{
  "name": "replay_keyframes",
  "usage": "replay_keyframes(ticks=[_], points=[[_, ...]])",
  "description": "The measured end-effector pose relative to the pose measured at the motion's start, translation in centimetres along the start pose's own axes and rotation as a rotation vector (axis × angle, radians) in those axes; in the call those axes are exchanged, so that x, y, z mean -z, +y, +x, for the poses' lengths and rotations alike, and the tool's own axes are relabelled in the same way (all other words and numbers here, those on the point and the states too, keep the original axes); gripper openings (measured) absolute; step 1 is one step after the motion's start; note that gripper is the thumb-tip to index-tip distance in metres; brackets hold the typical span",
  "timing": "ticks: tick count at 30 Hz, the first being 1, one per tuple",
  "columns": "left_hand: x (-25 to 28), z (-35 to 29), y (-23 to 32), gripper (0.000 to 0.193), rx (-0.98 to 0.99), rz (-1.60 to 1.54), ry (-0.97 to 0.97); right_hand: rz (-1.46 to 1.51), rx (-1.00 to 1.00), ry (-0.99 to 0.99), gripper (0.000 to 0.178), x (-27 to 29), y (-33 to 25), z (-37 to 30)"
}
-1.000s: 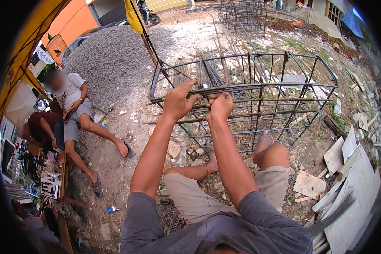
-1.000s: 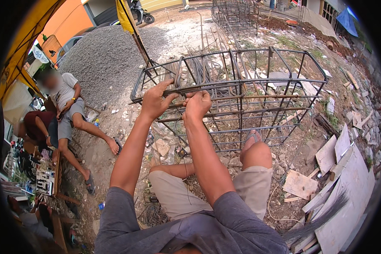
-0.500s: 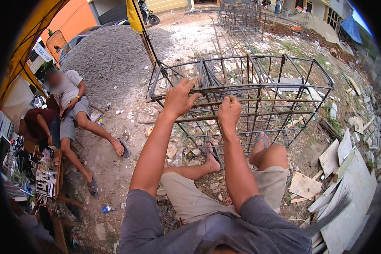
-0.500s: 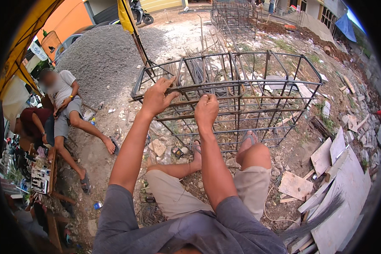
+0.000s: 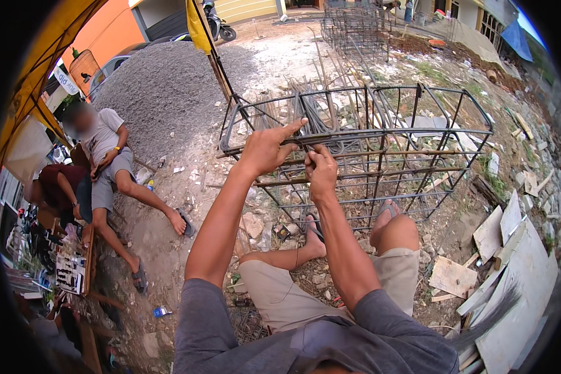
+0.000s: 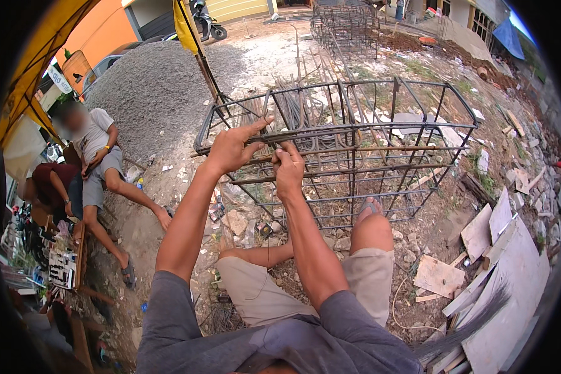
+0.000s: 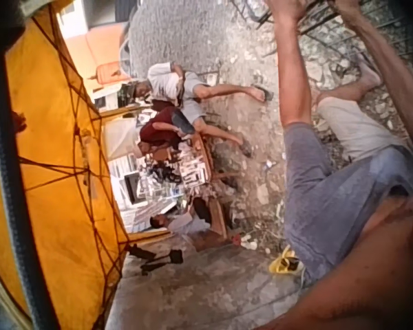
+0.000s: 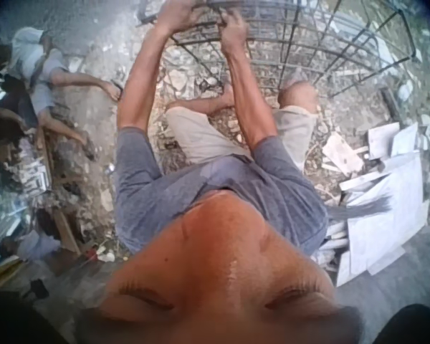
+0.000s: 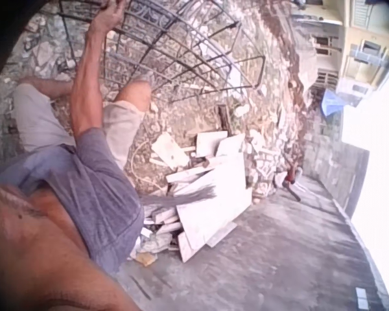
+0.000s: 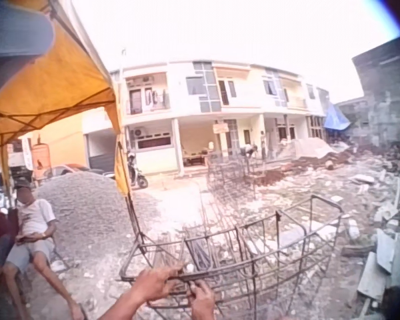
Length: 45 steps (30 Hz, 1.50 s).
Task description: The person sits on the ground and assembles a rectangular rebar cage by tying intersecting steel bars together using wire and pliers. The person repeatedly wraps wire around joints and twists it to secure the structure.
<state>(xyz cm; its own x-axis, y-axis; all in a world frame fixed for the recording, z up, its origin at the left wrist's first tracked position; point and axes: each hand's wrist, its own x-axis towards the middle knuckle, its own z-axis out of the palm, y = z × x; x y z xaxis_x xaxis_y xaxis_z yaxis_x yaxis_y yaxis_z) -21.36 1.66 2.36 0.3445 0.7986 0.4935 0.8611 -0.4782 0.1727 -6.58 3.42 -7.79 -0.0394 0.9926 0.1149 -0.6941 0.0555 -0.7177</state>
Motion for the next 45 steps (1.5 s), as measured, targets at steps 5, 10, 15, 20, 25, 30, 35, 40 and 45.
replay_keyframes(ticks=[5,10,15,20,25,30,35,40,45], points=[[1.6,2.1,-0.1,0.056,0.018,-0.049,-0.259,0.0,0.109,-0.039,0.007,-0.5,0.0,1.1],[1.1,2.6,-0.8,0.048,-0.014,-0.104,-0.296,0.007,0.063,-0.1,0.01,-0.3,-0.6,0.7],[-0.4,2.4,-2.3,0.048,-0.12,-0.153,-0.184,0.173,-0.184,-0.118,0.047,-0.6,-3.3,0.1],[0.2,2.0,-1.4,0.048,-0.149,-0.148,-0.164,0.01,-0.425,-0.031,0.071,-2.5,-6.4,1.2],[-0.7,1.4,-2.1,0.049,-0.166,-0.155,-0.114,-0.089,-0.45,0.09,0.036,-3.0,-5.6,1.8],[0.4,1.6,-1.2,0.046,-0.065,-0.257,-0.207,-0.055,-0.308,0.017,0.023,-2.0,-4.8,0.1],[2.3,3.4,0.3,0.042,-0.023,-0.079,-0.381,-0.074,-0.158,-0.007,0.023,-1.6,-3.4,-0.9],[-0.2,3.4,-0.6,0.041,-0.076,-0.138,-0.269,-0.292,0.061,0.026,0.026,-1.2,-2.4,-0.4],[-0.1,2.6,-0.3,0.04,-0.053,-0.059,-0.333,-0.507,0.219,0.16,0.027,-0.7,-1.1,-0.9]])
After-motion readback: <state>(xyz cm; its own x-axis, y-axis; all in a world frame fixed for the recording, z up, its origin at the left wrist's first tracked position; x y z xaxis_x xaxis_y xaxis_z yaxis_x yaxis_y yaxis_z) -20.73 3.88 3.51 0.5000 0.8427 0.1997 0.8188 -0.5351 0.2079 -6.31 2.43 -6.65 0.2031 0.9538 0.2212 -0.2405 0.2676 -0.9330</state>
